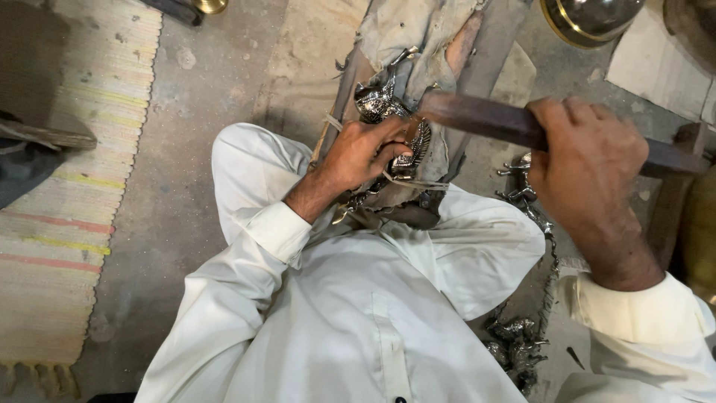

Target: The person sits cross-legged on the floor with a silver animal figurine lashed to a padded board on their lap. They hold a small punch against the embossed metal body and strike it with a wooden mallet, periodically repositioning the strap, the punch, and the figurine to work different areas of the decoration.

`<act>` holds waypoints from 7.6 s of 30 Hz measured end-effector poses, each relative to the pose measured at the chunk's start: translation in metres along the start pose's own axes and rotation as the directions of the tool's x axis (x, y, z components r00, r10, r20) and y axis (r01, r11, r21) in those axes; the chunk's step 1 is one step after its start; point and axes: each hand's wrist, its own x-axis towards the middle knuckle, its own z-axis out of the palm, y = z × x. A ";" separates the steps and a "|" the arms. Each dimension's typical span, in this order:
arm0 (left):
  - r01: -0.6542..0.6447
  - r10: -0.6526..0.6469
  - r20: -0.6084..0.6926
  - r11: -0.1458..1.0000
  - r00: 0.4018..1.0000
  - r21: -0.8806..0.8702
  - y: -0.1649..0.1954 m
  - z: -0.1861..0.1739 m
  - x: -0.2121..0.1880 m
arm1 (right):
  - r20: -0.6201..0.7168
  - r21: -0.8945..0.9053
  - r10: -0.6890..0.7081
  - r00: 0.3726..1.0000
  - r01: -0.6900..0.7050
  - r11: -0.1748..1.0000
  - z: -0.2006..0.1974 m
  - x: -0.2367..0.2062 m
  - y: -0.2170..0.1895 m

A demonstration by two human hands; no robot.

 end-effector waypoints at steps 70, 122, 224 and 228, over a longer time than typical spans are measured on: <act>-0.065 0.027 -0.463 0.996 0.886 -0.066 -0.024 0.002 0.009 | 0.235 0.709 0.253 0.938 -0.344 0.615 0.064 -0.004 -0.024; -0.059 0.114 -0.468 0.990 0.876 0.130 -0.026 0.017 0.001 | -0.144 -0.303 -0.375 0.916 0.320 0.898 -0.033 0.058 -0.014; -0.139 0.228 -0.339 0.954 0.913 0.266 -0.015 0.016 -0.002 | -0.052 -0.513 -0.420 0.906 0.337 0.790 -0.033 0.025 -0.018; 0.002 0.073 -0.338 0.976 0.938 0.219 -0.015 0.015 -0.003 | -0.058 -0.392 -0.362 0.930 0.313 0.865 -0.038 0.024 -0.009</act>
